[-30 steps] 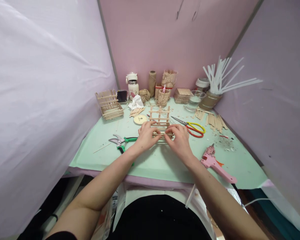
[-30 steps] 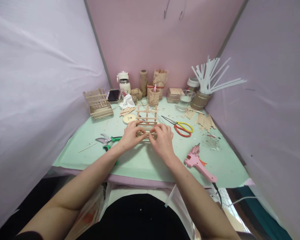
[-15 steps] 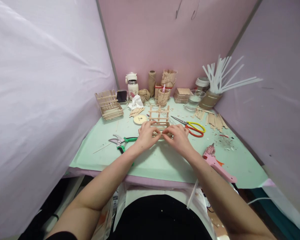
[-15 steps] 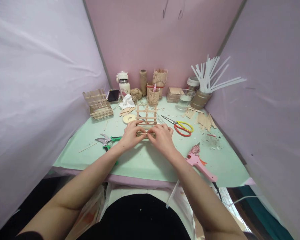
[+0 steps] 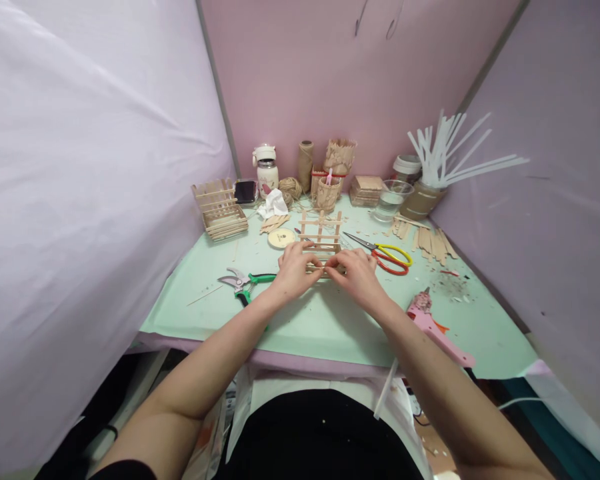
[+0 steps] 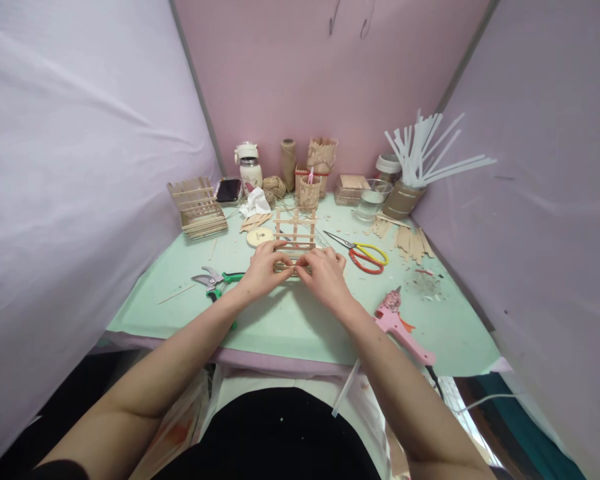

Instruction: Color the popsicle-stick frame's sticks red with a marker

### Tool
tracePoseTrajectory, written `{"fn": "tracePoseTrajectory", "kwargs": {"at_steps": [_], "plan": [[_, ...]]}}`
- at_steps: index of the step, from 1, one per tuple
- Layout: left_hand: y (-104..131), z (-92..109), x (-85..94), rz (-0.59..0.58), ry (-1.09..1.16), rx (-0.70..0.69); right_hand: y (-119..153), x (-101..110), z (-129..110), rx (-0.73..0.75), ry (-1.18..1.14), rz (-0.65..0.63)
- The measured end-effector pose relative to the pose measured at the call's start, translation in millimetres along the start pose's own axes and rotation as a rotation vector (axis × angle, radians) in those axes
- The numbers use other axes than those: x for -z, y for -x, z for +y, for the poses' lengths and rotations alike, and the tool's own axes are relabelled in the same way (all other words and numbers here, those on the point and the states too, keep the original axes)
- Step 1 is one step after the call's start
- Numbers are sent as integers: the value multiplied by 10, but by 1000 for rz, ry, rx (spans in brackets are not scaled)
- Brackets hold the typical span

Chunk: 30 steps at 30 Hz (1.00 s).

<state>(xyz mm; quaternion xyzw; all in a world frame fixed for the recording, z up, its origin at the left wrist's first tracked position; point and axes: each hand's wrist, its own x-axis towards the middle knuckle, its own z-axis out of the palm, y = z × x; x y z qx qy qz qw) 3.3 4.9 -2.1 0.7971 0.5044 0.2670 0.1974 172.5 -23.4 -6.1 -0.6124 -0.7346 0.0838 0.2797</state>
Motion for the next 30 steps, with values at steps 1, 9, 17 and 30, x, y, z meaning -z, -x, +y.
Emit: {"fn": "tracePoseTrajectory", "kwargs": {"at_steps": [1, 9, 17, 30], "plan": [[-1, 5, 3, -2, 0, 3, -4, 6, -6, -4, -2, -10], [-12, 24, 3, -6, 14, 26, -16, 40, -29, -28, -5, -55], [-5, -71, 111, -81, -11, 24, 9, 109, 13, -5, -13, -87], [-11, -82, 150, -105, -94, -14, -83, 57, -20, 57, 35, -112]]}}
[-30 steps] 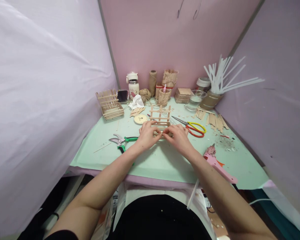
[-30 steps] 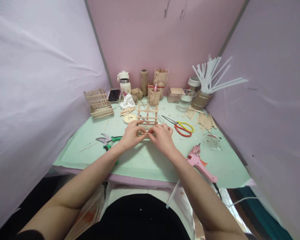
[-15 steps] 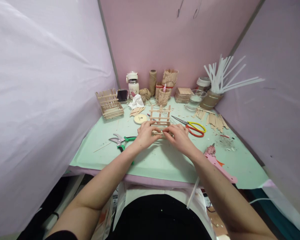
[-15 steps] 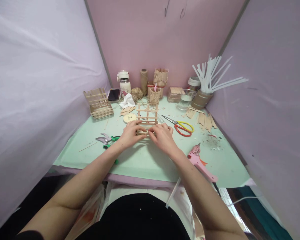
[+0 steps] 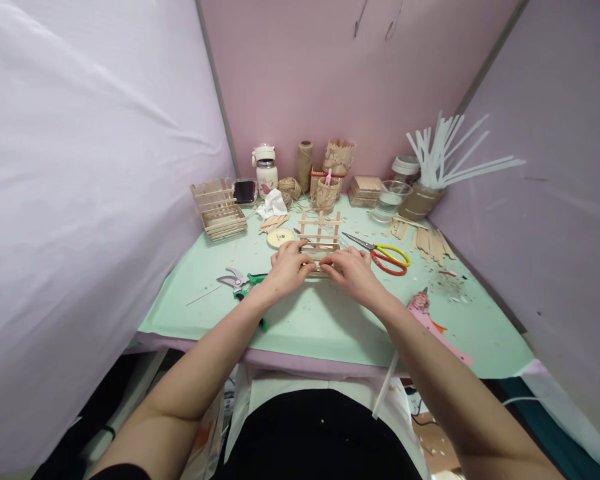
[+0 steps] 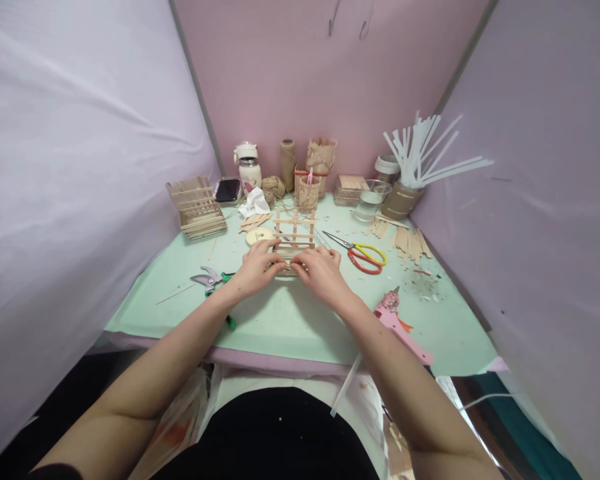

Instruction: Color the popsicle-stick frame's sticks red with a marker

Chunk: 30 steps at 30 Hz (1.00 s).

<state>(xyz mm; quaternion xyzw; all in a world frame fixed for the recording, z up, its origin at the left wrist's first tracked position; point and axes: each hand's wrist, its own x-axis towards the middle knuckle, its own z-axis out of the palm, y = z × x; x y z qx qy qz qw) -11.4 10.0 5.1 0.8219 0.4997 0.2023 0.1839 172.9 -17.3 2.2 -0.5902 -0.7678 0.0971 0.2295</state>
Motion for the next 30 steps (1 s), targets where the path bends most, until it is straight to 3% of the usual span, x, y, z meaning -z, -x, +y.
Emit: {"fn": "tracePoseTrajectory", "kwargs": {"at_steps": [20, 30], "plan": [[0, 19, -35, 10, 1, -16, -137, 66, -36, 64, 146, -94], [-14, 32, 4, 2, -5, 9, -51, 193, 5, -40, 51, -72]]}}
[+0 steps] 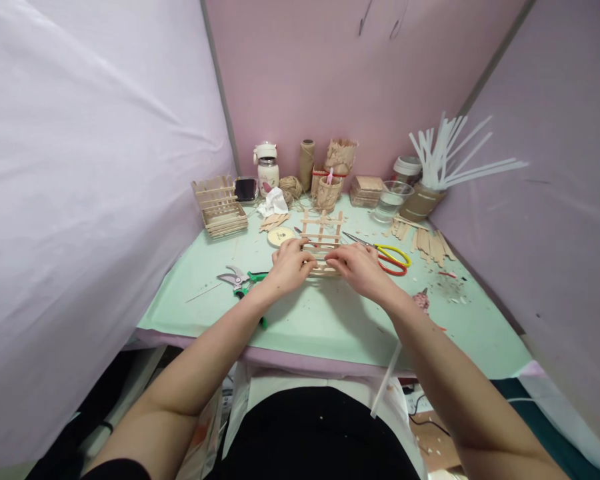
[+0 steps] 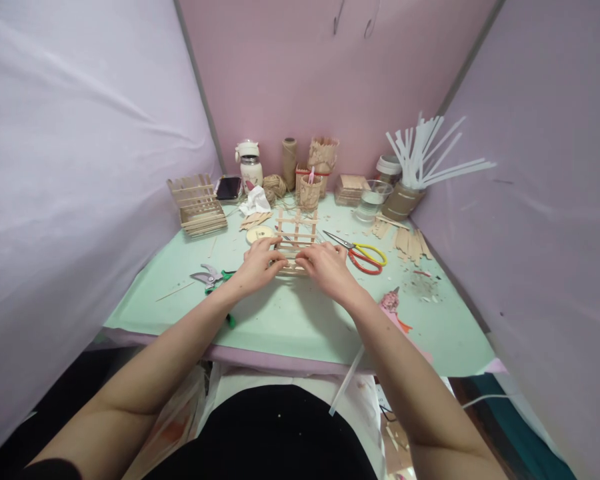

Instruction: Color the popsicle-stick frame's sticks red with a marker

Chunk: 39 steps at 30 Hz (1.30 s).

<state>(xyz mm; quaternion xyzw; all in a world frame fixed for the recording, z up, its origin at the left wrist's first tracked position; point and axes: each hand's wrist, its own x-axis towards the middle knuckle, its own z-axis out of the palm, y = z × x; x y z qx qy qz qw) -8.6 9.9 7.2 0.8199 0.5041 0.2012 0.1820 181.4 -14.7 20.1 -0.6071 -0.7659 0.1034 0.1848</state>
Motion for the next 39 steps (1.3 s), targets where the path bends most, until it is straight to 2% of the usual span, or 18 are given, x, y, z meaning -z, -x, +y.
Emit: {"fn": "tracePoseTrajectory", "kwargs": {"at_steps": [7, 12, 21, 27, 34, 39], "plan": [[-9, 0, -11, 17, 1, 2, -4, -122, -15, 43, -33, 35], [-4, 11, -20, 34, 15, 2, 1, -173, -29, -10, -35, 34], [-2, 24, -13, 24, 31, 4, 18, -190, -43, -12, -63, 62], [1, 22, -15, 24, 27, 2, 21, -178, -74, -17, 6, 40], [13, 11, -14, 27, 10, 9, 21, -186, -68, -16, -18, 39], [19, -58, -53, 64, 27, 4, 87, -127, -6, -17, -41, 93]]}}
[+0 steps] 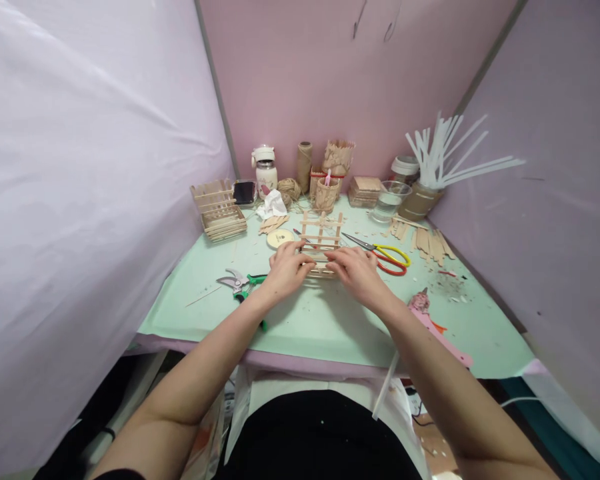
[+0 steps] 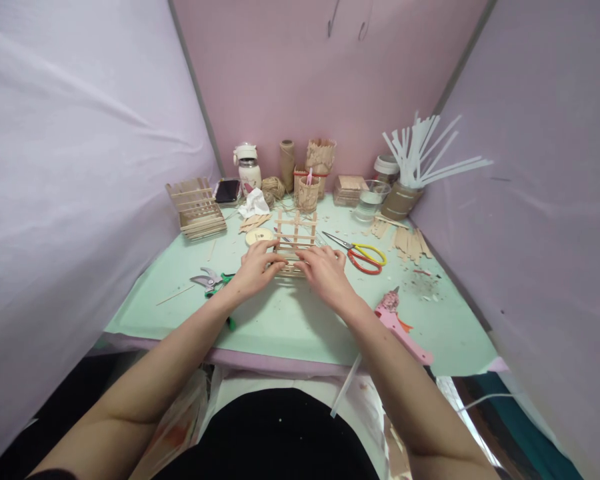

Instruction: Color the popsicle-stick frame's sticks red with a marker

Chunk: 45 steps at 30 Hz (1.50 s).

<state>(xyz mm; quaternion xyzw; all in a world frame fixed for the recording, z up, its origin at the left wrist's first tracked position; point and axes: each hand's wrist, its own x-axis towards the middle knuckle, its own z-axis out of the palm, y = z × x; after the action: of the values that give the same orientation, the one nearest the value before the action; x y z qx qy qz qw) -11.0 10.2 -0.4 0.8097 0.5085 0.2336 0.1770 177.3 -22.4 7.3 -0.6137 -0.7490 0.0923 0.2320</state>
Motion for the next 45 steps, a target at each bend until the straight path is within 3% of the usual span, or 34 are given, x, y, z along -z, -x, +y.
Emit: {"fn": "tracePoseTrajectory", "kwargs": {"at_steps": [5, 8, 11, 16, 21, 25, 31, 38, 42, 45], "plan": [[96, -179, 29, 152, 103, -63, 205, 161, 191, -25, -41, 143], [285, -282, 172, 368, 242, -72, 434, 264, 350, -67, -88, 236], [537, -350, 365, 620, 321, 4, 710, 343, 480, -133, -165, 315], [847, -417, 596, 875, 416, 7, 1097, 419, 582, -264, -206, 371], [962, -367, 648, 973, 533, -79, 1253, 450, 609, -316, -217, 376], [991, -307, 604, 860, 533, -74, 1271, 434, 604, -322, -223, 343], [738, -238, 491, 472, 279, 39, 1249, 354, 565, -290, -281, 315], [64, 122, 348, -87, -5, -185, 1198, 264, 487, -238, -263, 261], [-189, 262, 323, -282, -116, -254, 1225, 217, 503, -225, -227, 252], [-260, 270, 324, -327, -149, -267, 1241, 197, 504, -215, -194, 250]]}}
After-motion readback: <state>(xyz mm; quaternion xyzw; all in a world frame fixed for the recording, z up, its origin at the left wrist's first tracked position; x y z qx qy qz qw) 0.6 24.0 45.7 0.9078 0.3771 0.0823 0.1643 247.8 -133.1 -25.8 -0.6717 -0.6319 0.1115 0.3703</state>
